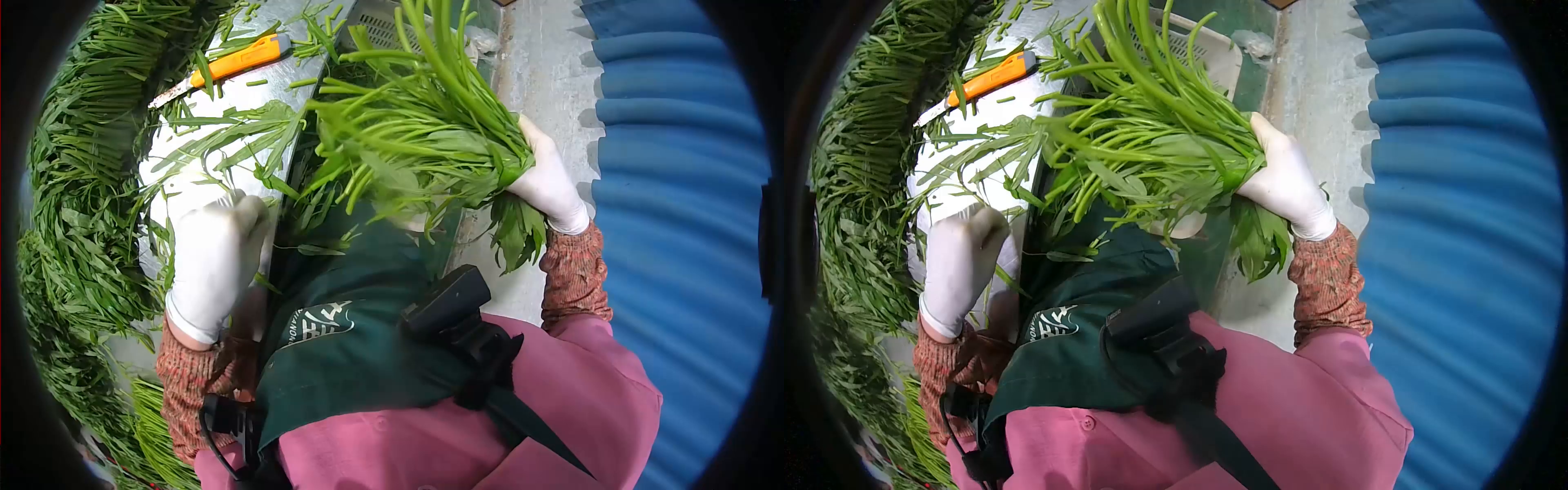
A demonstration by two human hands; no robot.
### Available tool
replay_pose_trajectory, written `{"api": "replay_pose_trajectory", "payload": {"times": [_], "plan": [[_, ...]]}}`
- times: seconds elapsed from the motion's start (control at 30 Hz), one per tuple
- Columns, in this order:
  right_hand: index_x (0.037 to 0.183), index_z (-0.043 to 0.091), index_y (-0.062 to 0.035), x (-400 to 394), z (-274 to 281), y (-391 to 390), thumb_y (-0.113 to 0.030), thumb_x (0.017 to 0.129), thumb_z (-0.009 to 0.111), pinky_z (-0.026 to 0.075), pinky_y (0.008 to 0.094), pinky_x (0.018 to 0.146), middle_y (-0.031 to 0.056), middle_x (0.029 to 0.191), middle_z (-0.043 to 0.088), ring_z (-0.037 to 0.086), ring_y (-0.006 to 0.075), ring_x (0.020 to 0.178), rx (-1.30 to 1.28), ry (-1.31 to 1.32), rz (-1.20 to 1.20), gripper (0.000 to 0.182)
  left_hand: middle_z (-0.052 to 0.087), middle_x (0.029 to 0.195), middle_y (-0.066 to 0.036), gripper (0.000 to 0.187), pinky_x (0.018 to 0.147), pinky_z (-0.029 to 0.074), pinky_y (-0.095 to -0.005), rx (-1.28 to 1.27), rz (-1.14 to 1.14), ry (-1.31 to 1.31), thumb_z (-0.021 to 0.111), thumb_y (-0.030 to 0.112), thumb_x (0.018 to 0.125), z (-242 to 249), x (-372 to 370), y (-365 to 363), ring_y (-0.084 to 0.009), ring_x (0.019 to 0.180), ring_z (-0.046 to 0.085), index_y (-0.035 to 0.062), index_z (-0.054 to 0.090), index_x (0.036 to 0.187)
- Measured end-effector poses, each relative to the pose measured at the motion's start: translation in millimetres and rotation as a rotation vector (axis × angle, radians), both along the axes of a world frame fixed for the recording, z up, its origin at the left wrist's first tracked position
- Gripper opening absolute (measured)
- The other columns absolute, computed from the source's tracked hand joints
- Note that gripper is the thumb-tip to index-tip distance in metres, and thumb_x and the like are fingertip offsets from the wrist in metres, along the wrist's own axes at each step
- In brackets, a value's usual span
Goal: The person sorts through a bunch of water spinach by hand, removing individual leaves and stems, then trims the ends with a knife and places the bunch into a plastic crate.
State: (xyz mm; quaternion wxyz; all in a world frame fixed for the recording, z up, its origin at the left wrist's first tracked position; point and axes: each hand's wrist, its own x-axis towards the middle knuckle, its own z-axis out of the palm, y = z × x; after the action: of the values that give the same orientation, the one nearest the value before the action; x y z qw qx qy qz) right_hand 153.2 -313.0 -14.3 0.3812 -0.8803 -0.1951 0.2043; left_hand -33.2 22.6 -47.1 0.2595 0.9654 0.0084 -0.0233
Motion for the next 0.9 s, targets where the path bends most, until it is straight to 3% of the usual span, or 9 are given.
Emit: {"api": "replay_pose_trajectory", "payload": {"times": [0.07,0.17,0.2,0.23,0.37,0.43,0.53,0.67,0.9], "plan": [[0.122,0.06,0.0001,0.2,0.2,0.4,-0.016,0.075,0.081,0.049,0.0315,0.093,0.0122,0.114,0.07,0.063,0.0141,0.102,0.083,0.045,-0.026,0.054,0.065,0.074,-0.012,0.006,0.057,0.048,-0.0344,-0.22,-0.012,0.03,0.072,0.001,0.078,1.2,-4.4,-0.2,-0.0248,0.059,0.062,0.0013,0.069,0.083],[0.122,0.06,-0.0003,-2.4,2.4,8.0,-0.015,0.076,0.08,0.049,0.0314,0.092,0.0128,0.113,0.071,0.064,0.0153,0.102,0.085,-0.033,-0.012,0.053,0.064,0.072,-0.011,0.006,0.058,0.048,-0.0312,-0.41,0.139,-0.045,0.072,0.004,0.084,0.8,1.2,-13.1,-0.0207,0.059,0.062,0.0047,0.07,0.089],[0.123,0.06,-0.0004,-3.8,4.2,11.4,-0.015,0.077,0.08,0.049,0.0316,0.092,0.0129,0.112,0.071,0.064,0.0153,0.102,0.069,-0.033,-0.004,0.052,0.065,0.073,-0.009,0.004,0.059,0.048,-0.0286,-0.552,0.242,-0.072,0.072,0.006,0.088,1.4,5.7,-20.4,-0.0149,0.06,0.061,0.0039,0.07,0.091],[0.123,0.06,-0.0006,-5.7,6.7,14.9,-0.015,0.077,0.079,0.05,0.0317,0.092,0.0129,0.112,0.071,0.064,0.0153,0.102,0.054,-0.033,0.005,0.052,0.066,0.07,-0.008,0.012,0.058,0.047,-0.0277,-0.482,0.24,-0.267,0.074,0.012,0.089,-5.4,14.3,-25.3,-0.0116,0.06,0.06,0.0012,0.069,0.087],[0.123,0.06,-0.0012,-15.1,11.5,27.2,-0.012,0.079,0.077,0.051,0.0321,0.091,0.0138,0.109,0.072,0.065,0.0155,0.101,0.018,-0.024,0.022,0.049,0.06,0.058,-0.006,0.031,0.051,0.042,-0.0271,-0.734,0.527,0.084,0.076,0.026,0.088,37.3,50.4,-39.1,-0.009,0.05,0.051,-0.0031,0.068,0.079],[0.124,0.06,-0.0024,-19.6,9.7,27.7,-0.009,0.08,0.077,0.053,0.0341,0.087,0.0155,0.105,0.073,0.071,0.0215,0.098,0.009,-0.107,0.075,0.048,0.06,0.059,-0.002,0.029,0.049,0.038,-0.0242,-0.935,0.51,0.131,0.072,0.026,0.091,4.6,59.0,-36.7,-0.0055,0.05,0.048,-0.0007,0.068,0.081],[0.123,0.059,-0.0031,-26.7,22.1,34.7,-0.007,0.079,0.077,0.055,0.0363,0.085,0.0174,0.104,0.073,0.073,0.0289,0.099,-0.049,-0.195,0.111,0.048,0.06,0.063,0.002,0.018,0.046,0.032,-0.0194,-1.281,0.54,0.206,0.069,0.022,0.093,-1.7,60.9,-36.8,-0.0018,0.049,0.044,0.0046,0.069,0.087],[0.122,0.059,-0.0029,-24.0,17.6,27.7,-0.007,0.079,0.077,0.055,0.0353,0.085,0.0176,0.105,0.073,0.073,0.0282,0.099,-0.088,-0.2,0.116,0.047,0.064,0.071,0.0,0.012,0.046,0.031,-0.0176,-1.536,0.474,0.091,0.07,0.016,0.09,-19.1,54.0,-30.2,-0.0016,0.05,0.045,0.0045,0.069,0.094],[0.121,0.06,-0.0025,-24.3,14.3,24.7,-0.011,0.082,0.076,0.054,0.0335,0.086,0.0156,0.106,0.074,0.072,0.0216,0.098,-0.012,-0.083,0.022,0.043,0.065,0.073,0.001,0.013,0.052,0.036,-0.0182,-1.42,0.446,0.114,0.067,0.014,0.09,-19.1,42.2,-24.1,-0.0028,0.053,0.049,0.0026,0.073,0.092]]}}
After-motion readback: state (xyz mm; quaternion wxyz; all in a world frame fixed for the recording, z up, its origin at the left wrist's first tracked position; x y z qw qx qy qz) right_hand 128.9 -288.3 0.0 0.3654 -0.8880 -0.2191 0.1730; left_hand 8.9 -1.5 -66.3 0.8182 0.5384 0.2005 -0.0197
